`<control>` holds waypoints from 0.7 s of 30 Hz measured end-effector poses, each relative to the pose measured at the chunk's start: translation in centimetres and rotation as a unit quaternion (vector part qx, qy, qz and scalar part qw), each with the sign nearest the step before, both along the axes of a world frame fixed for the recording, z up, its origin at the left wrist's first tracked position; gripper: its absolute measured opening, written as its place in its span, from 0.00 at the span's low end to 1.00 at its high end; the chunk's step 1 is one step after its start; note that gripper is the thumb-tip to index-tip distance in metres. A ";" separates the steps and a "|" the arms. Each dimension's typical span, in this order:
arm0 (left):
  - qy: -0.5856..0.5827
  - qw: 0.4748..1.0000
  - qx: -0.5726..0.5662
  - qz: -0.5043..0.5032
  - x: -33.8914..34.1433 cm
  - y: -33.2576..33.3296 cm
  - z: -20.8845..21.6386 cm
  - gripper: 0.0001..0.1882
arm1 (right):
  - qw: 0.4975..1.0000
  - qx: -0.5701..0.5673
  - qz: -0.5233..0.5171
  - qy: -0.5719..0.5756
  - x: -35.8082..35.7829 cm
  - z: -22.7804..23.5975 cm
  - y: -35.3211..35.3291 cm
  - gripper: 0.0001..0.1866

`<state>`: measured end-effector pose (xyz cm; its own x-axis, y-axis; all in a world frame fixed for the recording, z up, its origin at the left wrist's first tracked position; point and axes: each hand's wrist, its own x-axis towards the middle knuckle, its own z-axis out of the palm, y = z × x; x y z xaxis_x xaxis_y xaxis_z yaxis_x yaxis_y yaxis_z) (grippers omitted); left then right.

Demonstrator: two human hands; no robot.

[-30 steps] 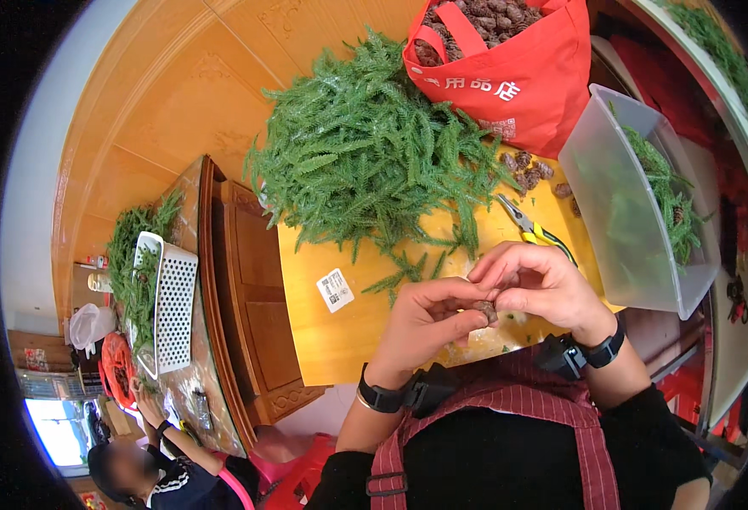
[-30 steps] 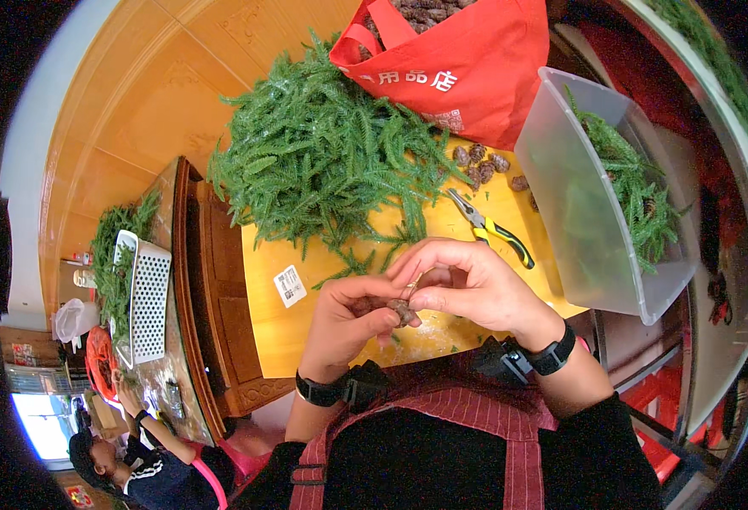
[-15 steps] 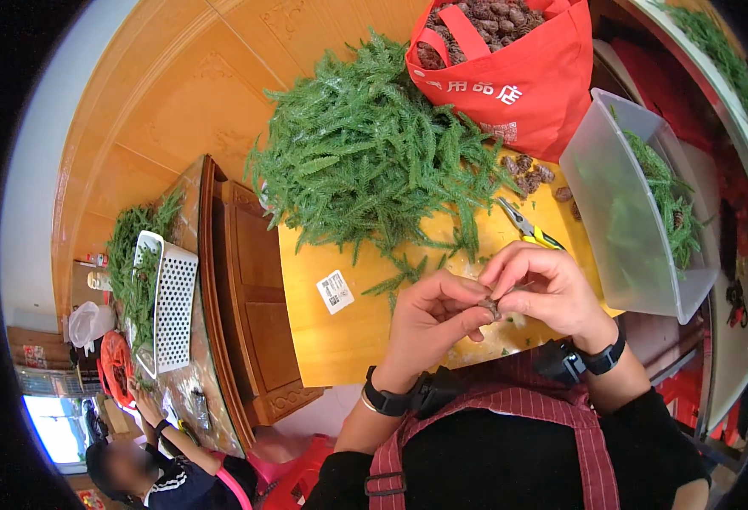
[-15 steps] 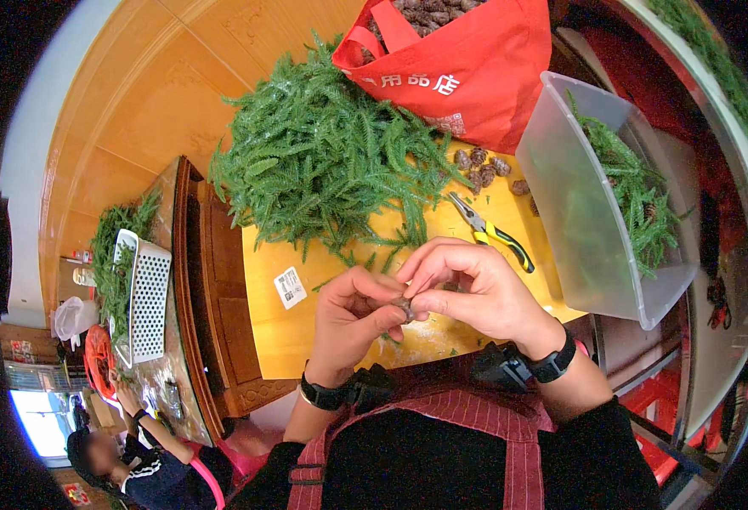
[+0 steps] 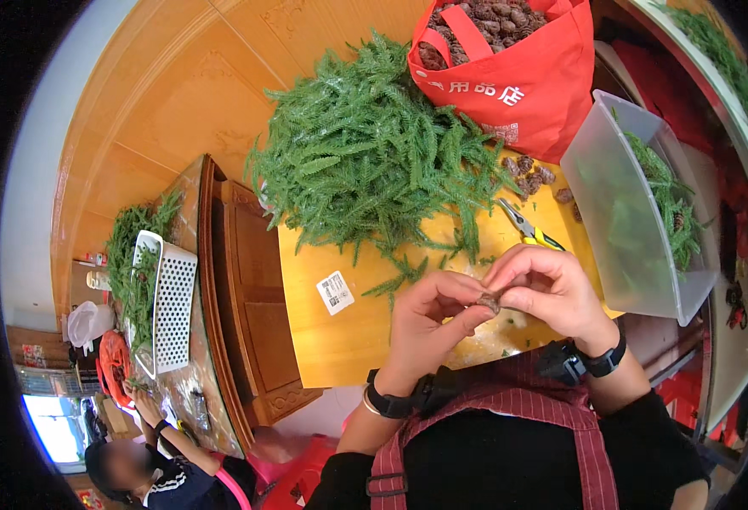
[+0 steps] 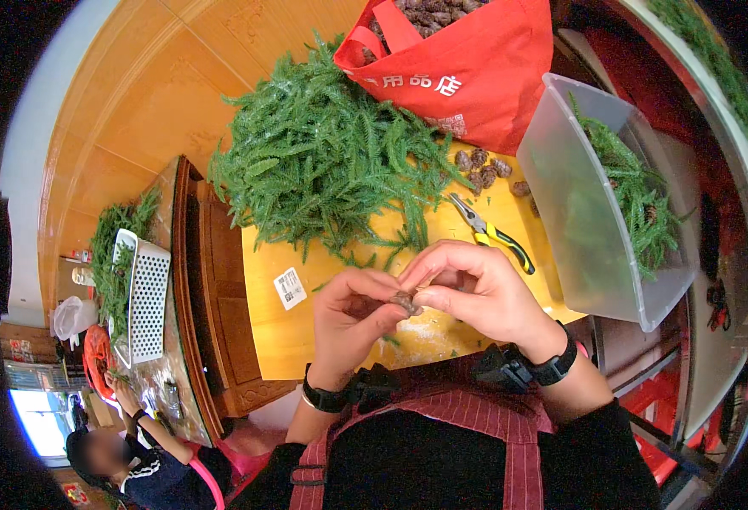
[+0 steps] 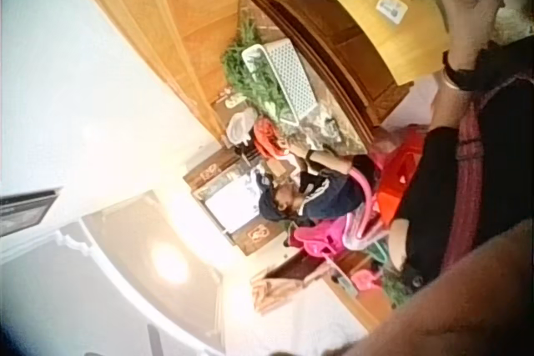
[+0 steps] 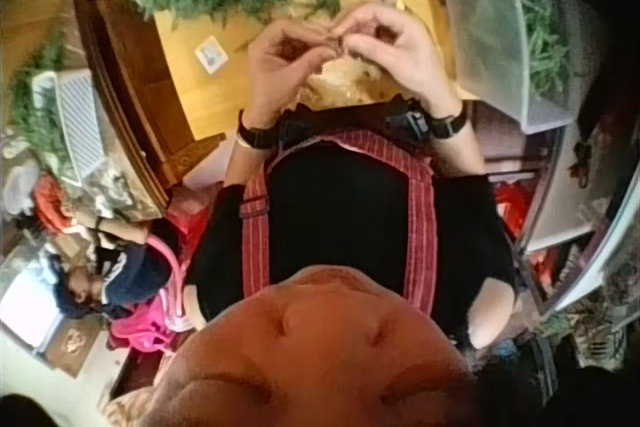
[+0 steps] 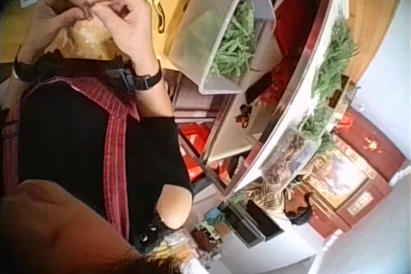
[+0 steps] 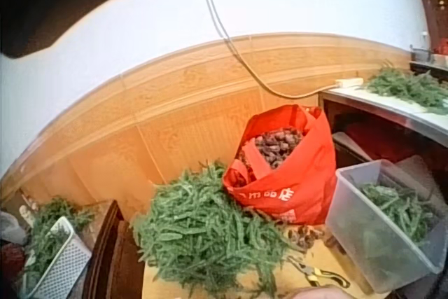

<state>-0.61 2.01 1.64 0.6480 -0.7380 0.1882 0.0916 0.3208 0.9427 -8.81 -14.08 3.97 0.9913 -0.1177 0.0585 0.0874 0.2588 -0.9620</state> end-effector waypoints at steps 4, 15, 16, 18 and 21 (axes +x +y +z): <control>0.081 0.996 -0.004 -0.024 0.0 0.0 0.2 0.12 | 0.997 0.069 -0.021 -0.025 -0.2 -0.6 0.3 0.06; 0.080 0.996 -0.016 -0.016 -0.3 -0.5 -0.1 0.10 | 0.992 -0.083 -0.081 -0.058 0.1 -0.9 0.3 0.05; 0.063 0.998 0.001 0.002 -0.3 -0.5 -0.1 0.09 | 0.981 -0.163 -0.089 -0.065 0.2 -0.9 0.1 0.05; 0.018 1.000 0.015 0.013 -0.1 -0.4 -0.1 0.10 | 0.967 -0.228 -0.088 -0.069 0.3 -0.1 0.0 0.05; -0.063 0.997 0.028 0.036 0.0 -0.3 -0.4 0.10 | 0.941 -0.316 -0.089 -0.079 0.6 0.6 0.1 0.05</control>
<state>-0.57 1.67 1.22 0.6738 -0.7019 0.2310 -0.0502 0.2683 0.9620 -8.24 -13.98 4.52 0.9320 -0.1741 0.3178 0.2302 -0.3931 -0.8902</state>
